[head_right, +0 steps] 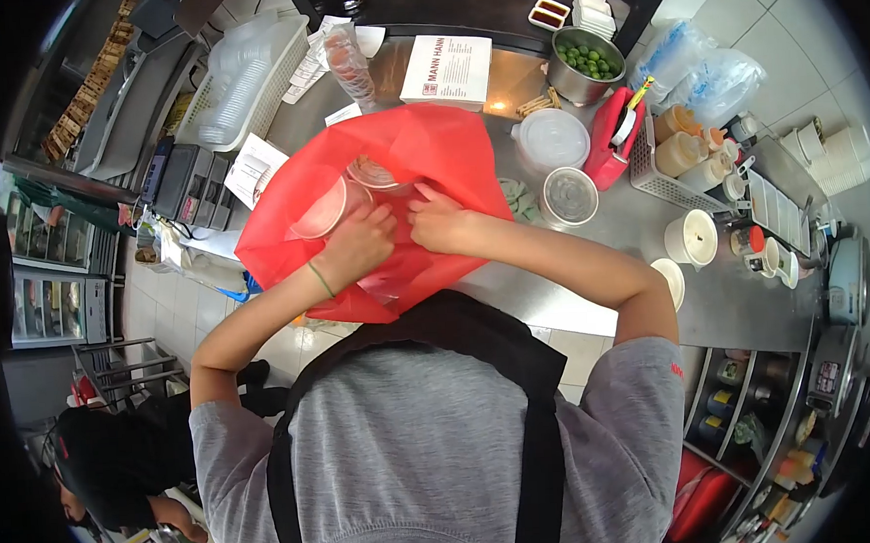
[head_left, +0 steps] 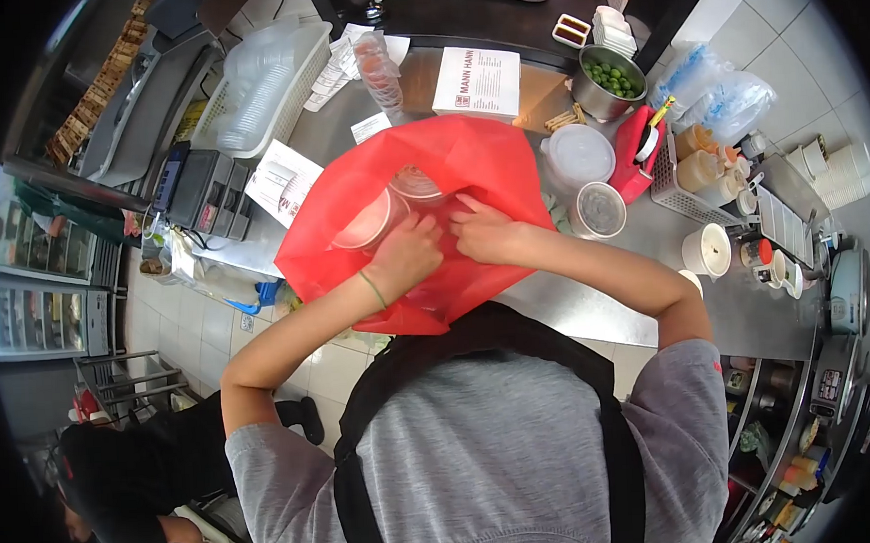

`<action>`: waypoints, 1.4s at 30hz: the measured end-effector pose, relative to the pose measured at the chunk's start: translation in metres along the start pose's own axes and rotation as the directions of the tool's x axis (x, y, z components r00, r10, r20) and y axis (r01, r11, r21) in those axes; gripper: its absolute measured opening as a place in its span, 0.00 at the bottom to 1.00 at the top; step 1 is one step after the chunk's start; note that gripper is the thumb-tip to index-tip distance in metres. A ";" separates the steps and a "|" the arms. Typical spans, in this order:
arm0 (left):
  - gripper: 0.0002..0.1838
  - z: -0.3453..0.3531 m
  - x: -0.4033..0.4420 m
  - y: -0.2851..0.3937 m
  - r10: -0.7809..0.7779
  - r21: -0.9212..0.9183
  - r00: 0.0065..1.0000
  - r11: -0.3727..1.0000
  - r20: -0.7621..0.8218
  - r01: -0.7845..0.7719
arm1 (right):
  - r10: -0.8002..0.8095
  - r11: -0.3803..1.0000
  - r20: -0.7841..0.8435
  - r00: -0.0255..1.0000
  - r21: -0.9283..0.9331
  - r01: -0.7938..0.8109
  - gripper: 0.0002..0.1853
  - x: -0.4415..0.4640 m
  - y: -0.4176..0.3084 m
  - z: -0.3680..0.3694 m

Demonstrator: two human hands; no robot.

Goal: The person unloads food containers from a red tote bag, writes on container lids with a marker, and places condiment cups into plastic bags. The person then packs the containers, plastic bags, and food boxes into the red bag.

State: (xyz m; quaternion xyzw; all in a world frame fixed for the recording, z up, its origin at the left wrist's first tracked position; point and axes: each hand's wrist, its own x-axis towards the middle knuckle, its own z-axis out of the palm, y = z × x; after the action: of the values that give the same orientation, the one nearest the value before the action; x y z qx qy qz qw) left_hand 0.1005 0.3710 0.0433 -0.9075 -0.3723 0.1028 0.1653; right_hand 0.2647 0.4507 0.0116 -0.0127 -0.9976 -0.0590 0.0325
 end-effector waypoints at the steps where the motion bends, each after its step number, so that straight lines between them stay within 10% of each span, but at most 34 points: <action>1: 0.09 0.012 0.006 0.008 -0.035 -0.097 0.997 0.994 0.067 0.041 | 0.027 0.984 0.308 0.951 0.161 -0.080 0.08 0.001 0.001 -0.016; 2: 0.10 0.023 0.010 0.016 -0.060 -0.192 0.988 0.978 0.139 0.086 | -0.006 0.935 0.585 0.811 0.290 -0.202 0.09 0.001 0.002 -0.025; 8: 0.11 0.094 0.029 0.037 -0.283 -0.290 0.909 0.882 0.305 0.372 | 0.263 0.610 0.426 0.866 0.622 -0.491 0.13 0.005 0.013 -0.022; 10: 0.11 0.092 0.035 0.041 -0.306 -0.395 0.828 0.766 0.470 0.507 | 0.395 -0.161 0.567 0.723 0.817 -0.553 0.17 0.018 0.006 -0.002; 13: 0.15 0.105 0.027 0.050 -0.229 -0.275 0.869 0.887 0.439 0.372 | 0.522 -0.418 0.482 0.704 0.864 -0.282 0.23 0.037 -0.013 0.038; 17: 0.23 0.142 0.009 0.055 -0.048 -0.108 0.999 0.993 0.009 0.049 | 0.571 -0.107 0.553 0.606 0.783 -0.613 0.25 0.064 -0.025 0.051; 20: 0.24 0.175 0.006 0.060 -0.229 -0.254 0.973 0.941 0.004 0.223 | 0.746 -0.041 0.464 0.477 0.748 -0.663 0.22 0.097 -0.049 0.089; 21: 0.25 0.156 0.008 0.060 -0.342 -0.698 0.935 0.648 0.091 0.305 | 0.832 -0.139 0.468 0.299 0.697 -0.704 0.21 0.119 -0.061 0.130; 22: 0.25 0.153 0.010 0.061 -0.339 -0.700 0.936 0.646 0.093 0.304 | 0.885 -0.239 0.452 0.111 0.647 -0.724 0.21 0.140 -0.072 0.171; 27: 0.27 0.149 0.008 0.063 -0.236 -0.168 0.942 0.945 0.238 0.279 | 0.894 -0.044 0.408 0.183 0.487 -0.872 0.20 0.131 -0.054 0.129; 29: 0.27 0.130 0.008 0.064 -0.200 -0.179 0.947 0.952 0.250 0.249 | 0.656 -0.111 0.556 0.511 0.740 -0.663 0.20 0.093 -0.033 0.063; 33: 0.30 0.111 0.019 0.058 -0.138 -0.320 0.948 0.919 0.286 0.231 | 0.711 -0.019 0.446 0.543 0.785 -0.619 0.20 0.094 -0.020 0.090; 35: 0.33 0.068 0.039 0.039 0.018 -0.410 0.851 0.882 0.525 0.234 | 0.611 0.111 0.431 0.664 0.784 -0.611 0.19 0.076 -0.017 0.065; 38: 0.33 0.131 0.026 0.028 -0.019 -0.478 0.945 0.859 0.326 0.182 | 0.253 0.423 0.192 0.948 0.859 -0.287 0.18 0.030 -0.013 -0.012; 40: 0.33 0.183 0.009 0.027 -0.087 -0.528 0.985 0.835 0.151 0.155 | 0.105 0.322 0.040 0.994 0.944 -0.072 0.17 -0.013 0.004 -0.065; 41: 0.33 0.192 0.004 0.032 -0.125 -0.551 0.990 0.823 0.069 0.142 | 0.251 0.086 0.182 0.951 0.974 -0.210 0.15 -0.037 0.011 -0.088; 42: 0.33 0.101 0.019 0.027 -0.144 -0.475 0.843 0.771 0.519 0.424 | 0.355 -0.168 0.345 0.869 0.938 -0.304 0.14 -0.068 0.019 -0.103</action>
State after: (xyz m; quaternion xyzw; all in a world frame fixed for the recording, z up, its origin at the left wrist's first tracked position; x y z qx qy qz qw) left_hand 0.1004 0.3891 -0.0614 -0.7950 -0.5503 0.1676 -0.1926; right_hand 0.3392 0.4563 0.1116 -0.2386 -0.6819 0.6886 0.0630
